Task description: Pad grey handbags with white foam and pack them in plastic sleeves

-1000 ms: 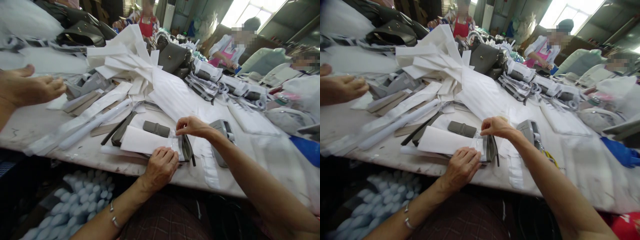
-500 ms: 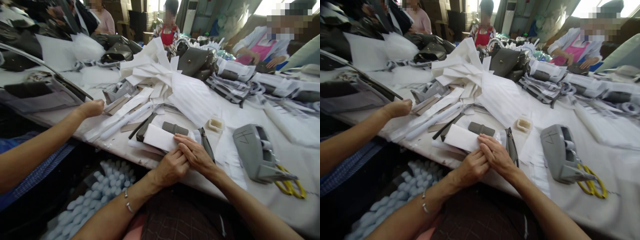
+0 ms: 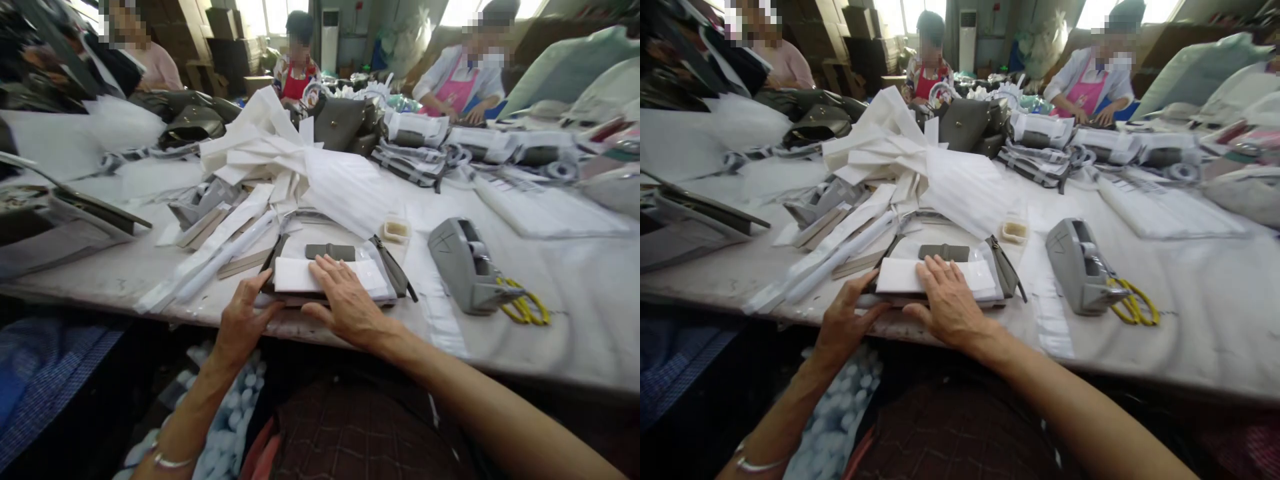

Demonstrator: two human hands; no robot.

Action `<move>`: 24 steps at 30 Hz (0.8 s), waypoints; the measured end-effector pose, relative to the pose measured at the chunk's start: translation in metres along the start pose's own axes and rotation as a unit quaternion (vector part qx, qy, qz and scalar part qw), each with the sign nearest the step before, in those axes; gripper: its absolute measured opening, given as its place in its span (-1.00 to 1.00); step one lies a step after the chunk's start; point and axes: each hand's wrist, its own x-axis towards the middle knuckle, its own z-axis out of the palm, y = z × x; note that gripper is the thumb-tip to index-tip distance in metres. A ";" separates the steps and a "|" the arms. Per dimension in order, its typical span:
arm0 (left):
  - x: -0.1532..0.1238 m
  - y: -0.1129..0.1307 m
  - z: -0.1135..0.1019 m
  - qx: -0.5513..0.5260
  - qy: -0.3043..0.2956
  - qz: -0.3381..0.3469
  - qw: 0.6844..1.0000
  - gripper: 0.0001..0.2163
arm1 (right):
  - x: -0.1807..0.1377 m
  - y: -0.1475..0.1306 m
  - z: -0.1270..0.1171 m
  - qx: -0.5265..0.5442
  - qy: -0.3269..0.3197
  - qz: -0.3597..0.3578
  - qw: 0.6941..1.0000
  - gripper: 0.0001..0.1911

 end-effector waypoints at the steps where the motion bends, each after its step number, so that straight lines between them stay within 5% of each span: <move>1: -0.005 0.009 0.005 0.010 0.013 -0.003 1.000 -0.50 | -0.001 -0.002 0.003 -0.011 0.008 -0.002 1.000 -0.30; 4: -0.018 0.027 0.009 0.037 0.003 0.012 0.999 -0.48 | -0.006 0.000 0.010 -0.030 0.017 -0.013 0.999 -0.32; 10: -0.035 0.024 0.002 0.137 -0.035 0.040 0.989 -0.45 | -0.009 0.009 0.009 -0.028 0.007 -0.032 0.999 -0.35; 16: -0.023 0.036 0.018 0.093 -0.036 0.017 0.995 -0.41 | -0.009 0.007 0.014 -0.039 0.010 -0.037 0.999 -0.38; 24: -0.009 0.034 -0.006 0.182 -0.094 0.031 0.978 -0.45 | -0.012 0.008 0.013 -0.041 -0.002 -0.054 0.998 -0.34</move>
